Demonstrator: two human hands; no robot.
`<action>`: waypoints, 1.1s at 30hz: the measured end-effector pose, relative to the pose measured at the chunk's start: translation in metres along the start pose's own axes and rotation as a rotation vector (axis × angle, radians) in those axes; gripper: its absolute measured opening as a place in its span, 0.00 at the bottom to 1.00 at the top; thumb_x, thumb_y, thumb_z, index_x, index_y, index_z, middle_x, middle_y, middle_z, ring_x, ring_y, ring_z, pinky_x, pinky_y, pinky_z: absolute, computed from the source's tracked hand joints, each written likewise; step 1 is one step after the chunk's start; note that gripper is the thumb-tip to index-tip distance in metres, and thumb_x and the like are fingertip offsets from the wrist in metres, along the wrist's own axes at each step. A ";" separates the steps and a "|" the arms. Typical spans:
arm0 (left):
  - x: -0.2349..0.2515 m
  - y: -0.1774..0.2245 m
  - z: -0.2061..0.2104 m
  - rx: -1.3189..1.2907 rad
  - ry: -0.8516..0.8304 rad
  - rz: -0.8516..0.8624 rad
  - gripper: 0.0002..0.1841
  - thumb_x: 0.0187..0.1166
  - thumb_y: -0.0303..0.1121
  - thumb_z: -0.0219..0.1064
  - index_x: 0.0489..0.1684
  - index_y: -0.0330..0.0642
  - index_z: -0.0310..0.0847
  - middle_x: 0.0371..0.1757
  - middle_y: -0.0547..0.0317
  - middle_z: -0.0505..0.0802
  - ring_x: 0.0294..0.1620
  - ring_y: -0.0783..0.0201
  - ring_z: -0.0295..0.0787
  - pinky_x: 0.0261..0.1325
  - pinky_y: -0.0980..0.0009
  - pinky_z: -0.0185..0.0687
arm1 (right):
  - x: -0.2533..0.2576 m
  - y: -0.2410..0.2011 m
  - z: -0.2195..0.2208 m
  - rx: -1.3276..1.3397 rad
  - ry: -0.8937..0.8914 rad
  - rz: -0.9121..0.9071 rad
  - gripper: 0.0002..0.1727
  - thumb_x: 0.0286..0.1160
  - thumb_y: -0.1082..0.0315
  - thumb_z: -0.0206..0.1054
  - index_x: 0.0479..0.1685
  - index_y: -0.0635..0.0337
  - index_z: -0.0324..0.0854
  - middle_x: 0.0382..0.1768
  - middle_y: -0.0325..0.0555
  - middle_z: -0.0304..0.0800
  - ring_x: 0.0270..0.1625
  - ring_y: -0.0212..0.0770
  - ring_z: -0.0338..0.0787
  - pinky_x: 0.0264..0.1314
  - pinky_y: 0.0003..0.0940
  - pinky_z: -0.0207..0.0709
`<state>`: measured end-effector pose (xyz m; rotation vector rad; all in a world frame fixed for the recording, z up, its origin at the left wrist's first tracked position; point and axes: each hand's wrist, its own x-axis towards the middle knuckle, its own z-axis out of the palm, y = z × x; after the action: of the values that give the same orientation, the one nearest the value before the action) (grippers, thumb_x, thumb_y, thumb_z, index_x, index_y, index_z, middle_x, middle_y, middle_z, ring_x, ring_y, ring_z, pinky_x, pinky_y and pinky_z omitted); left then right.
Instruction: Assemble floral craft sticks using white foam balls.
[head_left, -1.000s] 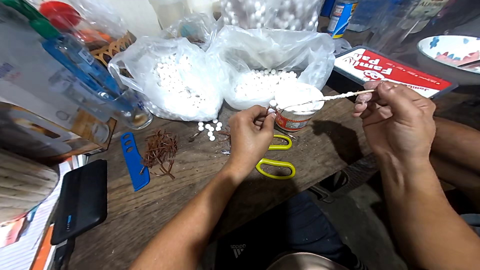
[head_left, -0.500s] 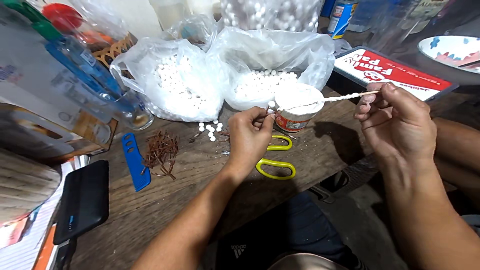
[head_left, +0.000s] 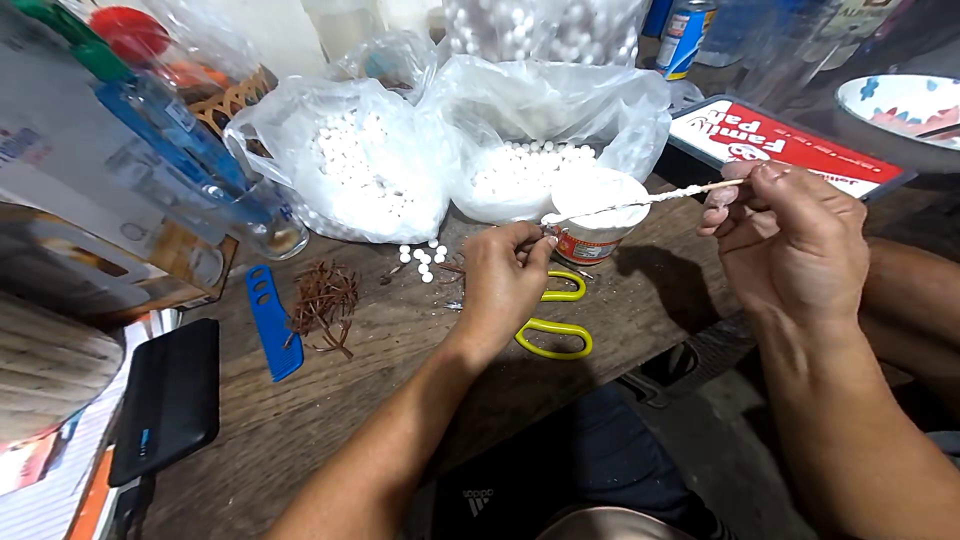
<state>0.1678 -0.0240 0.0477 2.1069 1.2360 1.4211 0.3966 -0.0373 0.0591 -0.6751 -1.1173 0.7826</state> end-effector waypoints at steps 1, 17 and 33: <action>0.000 0.000 0.000 0.007 -0.002 0.010 0.06 0.76 0.23 0.71 0.29 0.33 0.88 0.22 0.59 0.87 0.19 0.80 0.76 0.26 0.85 0.72 | 0.000 0.000 0.000 -0.002 -0.005 -0.009 0.22 0.88 0.75 0.44 0.39 0.55 0.88 0.32 0.31 0.94 0.32 0.26 0.91 0.40 0.20 0.88; 0.000 0.001 -0.001 0.025 0.008 0.014 0.06 0.76 0.22 0.71 0.28 0.33 0.88 0.21 0.59 0.87 0.19 0.79 0.78 0.25 0.84 0.73 | -0.001 -0.001 -0.003 -0.040 -0.003 -0.026 0.22 0.88 0.75 0.45 0.38 0.55 0.88 0.31 0.31 0.94 0.31 0.26 0.91 0.40 0.21 0.88; -0.001 0.000 -0.003 0.023 0.011 0.001 0.06 0.76 0.23 0.71 0.29 0.32 0.88 0.22 0.58 0.87 0.20 0.79 0.78 0.26 0.84 0.73 | 0.006 -0.001 -0.008 -0.016 0.063 0.055 0.23 0.92 0.72 0.41 0.41 0.55 0.86 0.29 0.29 0.92 0.30 0.25 0.90 0.39 0.20 0.87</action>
<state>0.1649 -0.0251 0.0481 2.1173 1.2617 1.4275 0.4056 -0.0337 0.0606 -0.7412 -1.0526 0.7950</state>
